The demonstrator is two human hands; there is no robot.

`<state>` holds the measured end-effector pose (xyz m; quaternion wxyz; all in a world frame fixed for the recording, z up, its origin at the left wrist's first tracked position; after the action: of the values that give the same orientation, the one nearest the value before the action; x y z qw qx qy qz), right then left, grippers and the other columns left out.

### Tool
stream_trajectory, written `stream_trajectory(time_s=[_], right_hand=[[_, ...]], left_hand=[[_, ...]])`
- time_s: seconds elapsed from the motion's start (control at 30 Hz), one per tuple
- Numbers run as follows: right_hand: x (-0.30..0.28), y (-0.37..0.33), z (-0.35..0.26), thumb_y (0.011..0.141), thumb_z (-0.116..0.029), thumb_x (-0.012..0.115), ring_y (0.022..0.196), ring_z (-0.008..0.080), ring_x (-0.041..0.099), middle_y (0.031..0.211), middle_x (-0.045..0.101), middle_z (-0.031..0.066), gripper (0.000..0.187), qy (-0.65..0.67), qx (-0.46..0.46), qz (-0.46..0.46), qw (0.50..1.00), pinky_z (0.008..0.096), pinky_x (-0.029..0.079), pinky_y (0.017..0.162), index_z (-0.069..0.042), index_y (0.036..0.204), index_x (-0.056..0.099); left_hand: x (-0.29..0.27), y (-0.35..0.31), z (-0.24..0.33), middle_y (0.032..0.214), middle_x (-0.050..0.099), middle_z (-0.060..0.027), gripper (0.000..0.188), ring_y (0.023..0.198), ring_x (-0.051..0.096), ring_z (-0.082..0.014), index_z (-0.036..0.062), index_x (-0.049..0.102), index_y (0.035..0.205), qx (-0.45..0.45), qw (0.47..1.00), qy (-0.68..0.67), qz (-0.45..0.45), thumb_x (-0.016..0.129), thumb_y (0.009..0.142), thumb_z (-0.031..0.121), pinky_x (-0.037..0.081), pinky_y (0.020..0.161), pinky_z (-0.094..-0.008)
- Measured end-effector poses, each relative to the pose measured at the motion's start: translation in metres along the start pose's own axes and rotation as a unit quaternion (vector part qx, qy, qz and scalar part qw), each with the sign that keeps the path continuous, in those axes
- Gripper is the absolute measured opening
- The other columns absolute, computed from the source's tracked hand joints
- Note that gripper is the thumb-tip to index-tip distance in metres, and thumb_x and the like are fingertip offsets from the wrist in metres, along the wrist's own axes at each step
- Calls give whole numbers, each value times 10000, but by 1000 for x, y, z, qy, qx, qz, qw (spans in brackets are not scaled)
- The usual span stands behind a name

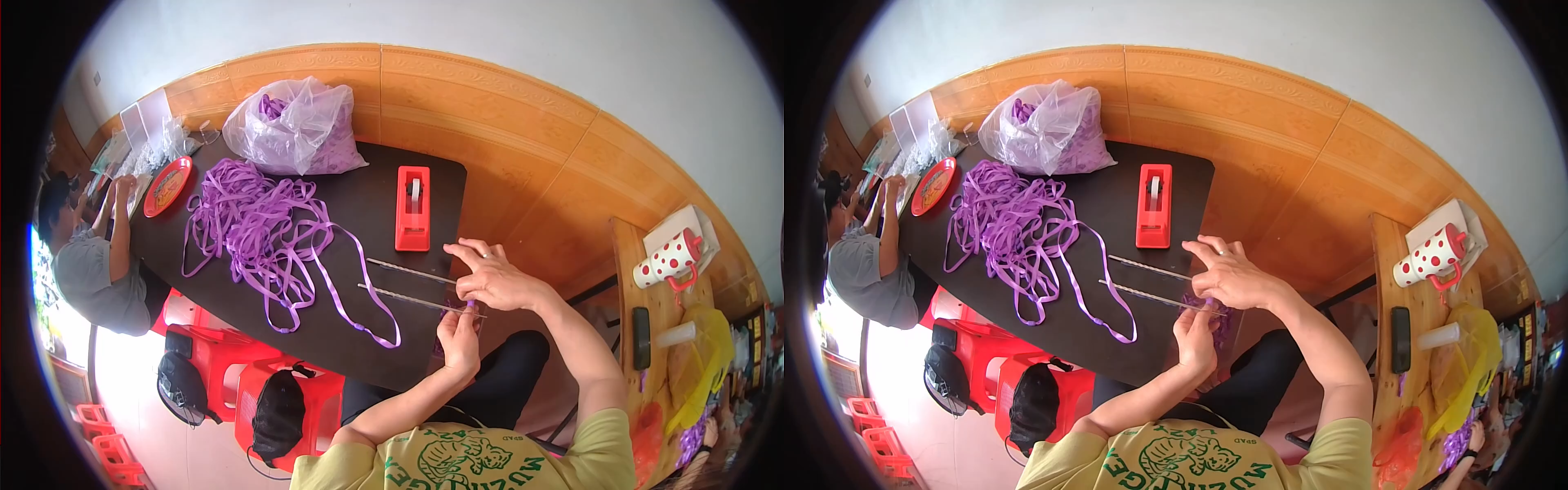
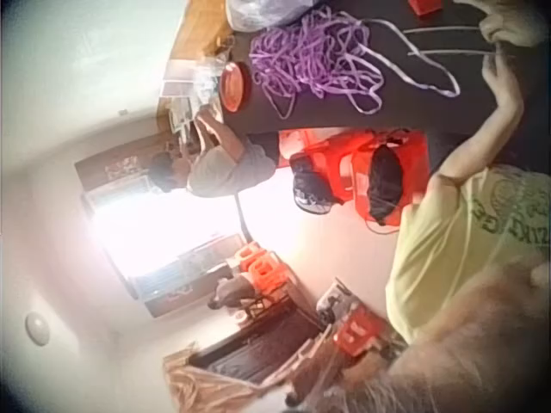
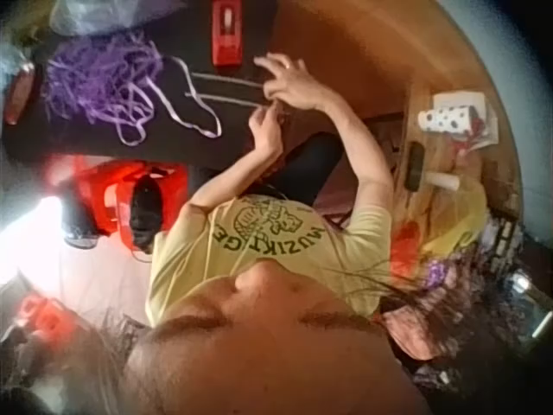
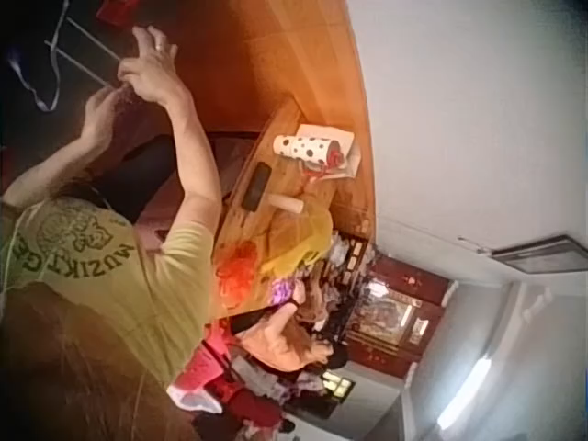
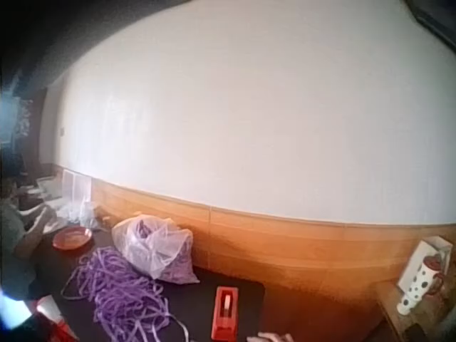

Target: Wrapping and weaving purple ribbons around two horizontal metal rods to create a pattern.

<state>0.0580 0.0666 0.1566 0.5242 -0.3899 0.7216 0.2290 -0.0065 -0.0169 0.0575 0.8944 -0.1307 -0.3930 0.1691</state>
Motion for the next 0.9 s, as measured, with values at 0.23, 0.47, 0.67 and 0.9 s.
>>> stream_trajectory(time_s=[0.23, 0.47, 0.67, 0.9], right_hand=[[13, -34, 12, 751, -139, 712, 1346, 344, 235, 1482, 301, 84, 56, 85, 9, 190, 978, 508, 243, 1017, -172, 796, 701], [55, -52, 39, 711, -102, 754, 1345, 289, 266, 1457, 375, 49, 149, 257, 29, 332, 907, 421, 238, 1076, -194, 828, 749], [93, -64, 54, 738, -40, 717, 1305, 247, 341, 1407, 437, 111, 132, 418, 79, 367, 828, 377, 273, 1057, -83, 863, 721], [117, -46, 45, 849, -116, 653, 1037, 163, 559, 1256, 546, 124, 219, 691, 64, 344, 633, 304, 427, 895, 18, 1023, 652]], left_hand=[[-11, 3, -5, 811, 640, -5, 84, 716, 572, -77, 65, 612, 850, 4, 999, 35, -11, 584, 899, 127, 413, 620, -214], [-7, 1, -2, 777, 627, -3, 140, 696, 564, -78, 75, 577, 778, -2, 999, 43, -6, 576, 904, 136, 406, 602, -219], [-6, -1, -1, 769, 624, 0, 146, 669, 546, -64, 55, 614, 817, -14, 999, 48, -4, 563, 921, 143, 407, 586, -196], [-8, 0, -5, 794, 639, -18, 121, 703, 582, -93, 69, 598, 828, -20, 998, 55, -12, 565, 915, 147, 417, 604, -213]])
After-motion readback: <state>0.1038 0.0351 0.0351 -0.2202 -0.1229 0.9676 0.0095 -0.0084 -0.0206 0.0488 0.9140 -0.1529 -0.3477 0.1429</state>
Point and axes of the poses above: each hand's wrist, its own y-axis towards the middle knuckle, its own x-axis out of the palm, z = x × y, the point moved 4 cm from there along y, towards the middle knuckle
